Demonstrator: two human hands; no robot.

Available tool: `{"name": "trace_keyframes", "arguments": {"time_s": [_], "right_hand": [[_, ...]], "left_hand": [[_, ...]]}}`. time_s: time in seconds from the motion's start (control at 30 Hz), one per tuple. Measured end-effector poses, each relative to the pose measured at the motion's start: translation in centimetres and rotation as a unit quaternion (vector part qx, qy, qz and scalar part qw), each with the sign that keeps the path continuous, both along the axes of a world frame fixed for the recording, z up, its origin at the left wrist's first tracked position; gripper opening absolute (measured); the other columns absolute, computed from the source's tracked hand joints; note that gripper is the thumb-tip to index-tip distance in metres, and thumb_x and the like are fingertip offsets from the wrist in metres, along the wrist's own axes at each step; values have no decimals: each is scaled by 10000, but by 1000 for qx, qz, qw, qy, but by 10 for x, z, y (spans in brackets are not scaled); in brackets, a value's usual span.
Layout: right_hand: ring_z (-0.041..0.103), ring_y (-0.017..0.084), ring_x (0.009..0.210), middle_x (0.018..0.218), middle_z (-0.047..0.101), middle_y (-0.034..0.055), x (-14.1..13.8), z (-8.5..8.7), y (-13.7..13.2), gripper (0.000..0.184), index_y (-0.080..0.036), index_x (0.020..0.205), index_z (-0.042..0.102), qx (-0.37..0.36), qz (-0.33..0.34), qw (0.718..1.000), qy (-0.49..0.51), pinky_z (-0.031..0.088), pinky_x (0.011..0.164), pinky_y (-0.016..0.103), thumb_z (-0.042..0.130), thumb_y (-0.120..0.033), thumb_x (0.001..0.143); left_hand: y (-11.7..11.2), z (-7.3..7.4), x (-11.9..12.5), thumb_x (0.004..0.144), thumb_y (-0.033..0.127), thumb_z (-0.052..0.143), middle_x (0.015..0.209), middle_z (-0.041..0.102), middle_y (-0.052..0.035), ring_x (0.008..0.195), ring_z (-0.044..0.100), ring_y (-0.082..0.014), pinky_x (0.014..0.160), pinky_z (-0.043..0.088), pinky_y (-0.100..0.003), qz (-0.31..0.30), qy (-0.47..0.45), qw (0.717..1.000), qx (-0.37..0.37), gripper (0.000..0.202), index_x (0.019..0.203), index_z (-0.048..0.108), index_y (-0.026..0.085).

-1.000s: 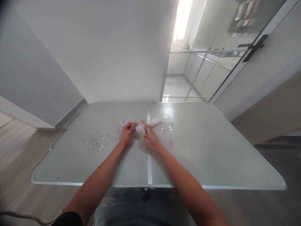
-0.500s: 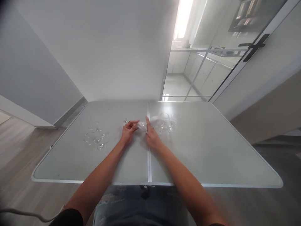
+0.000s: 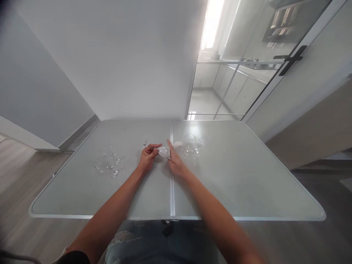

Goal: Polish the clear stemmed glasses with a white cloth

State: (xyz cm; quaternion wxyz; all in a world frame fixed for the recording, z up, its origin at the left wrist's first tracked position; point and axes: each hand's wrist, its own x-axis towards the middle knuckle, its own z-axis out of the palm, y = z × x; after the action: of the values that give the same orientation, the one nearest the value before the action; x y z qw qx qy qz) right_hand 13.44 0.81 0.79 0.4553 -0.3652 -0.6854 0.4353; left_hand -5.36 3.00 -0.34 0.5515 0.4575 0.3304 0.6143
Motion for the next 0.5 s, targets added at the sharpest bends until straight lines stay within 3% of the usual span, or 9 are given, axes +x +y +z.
{"name": "trace_keyframes", "arguments": {"time_s": [0.13, 0.27, 0.4, 0.5], "right_hand": [[541, 257, 1304, 1390, 608, 57, 0, 6, 2, 901, -333, 1619, 274, -64, 20, 997, 38, 450, 1103, 477, 542, -131, 782], [643, 232, 1108, 1211, 695, 50, 2, 7, 0, 870, -296, 1600, 303, -145, 39, 979, 140, 510, 1007, 407, 575, -163, 785], [636, 230, 1148, 1224, 698, 44, -1, -1, -3, 896, -326, 1638, 124, -94, 6, 988, 122, 483, 1057, 458, 523, -170, 851], [562, 258, 1293, 1340, 639, 70, -4, -8, -5, 898, -314, 1648, 90, 1, -25, 1000, -3, 422, 1128, 504, 479, -141, 858]], "left_hand": [[1, 2, -2, 759, 459, 856, 1133, 772, -135, 1039, 705, -248, 846, 542, -323, 16, 14, 1000, 4, 355, 985, 808, 189], [4, 4, -4, 736, 495, 864, 1126, 772, -144, 1026, 717, -264, 832, 563, -348, 16, -2, 1000, -20, 408, 990, 802, 182], [3, 3, -3, 728, 489, 871, 1173, 759, -126, 1061, 708, -259, 844, 590, -363, 28, -39, 998, -37, 412, 1006, 789, 197], [1, 4, -2, 709, 469, 889, 1195, 754, -122, 1101, 698, -263, 889, 593, -387, 20, -52, 998, -37, 401, 985, 786, 197]]}}
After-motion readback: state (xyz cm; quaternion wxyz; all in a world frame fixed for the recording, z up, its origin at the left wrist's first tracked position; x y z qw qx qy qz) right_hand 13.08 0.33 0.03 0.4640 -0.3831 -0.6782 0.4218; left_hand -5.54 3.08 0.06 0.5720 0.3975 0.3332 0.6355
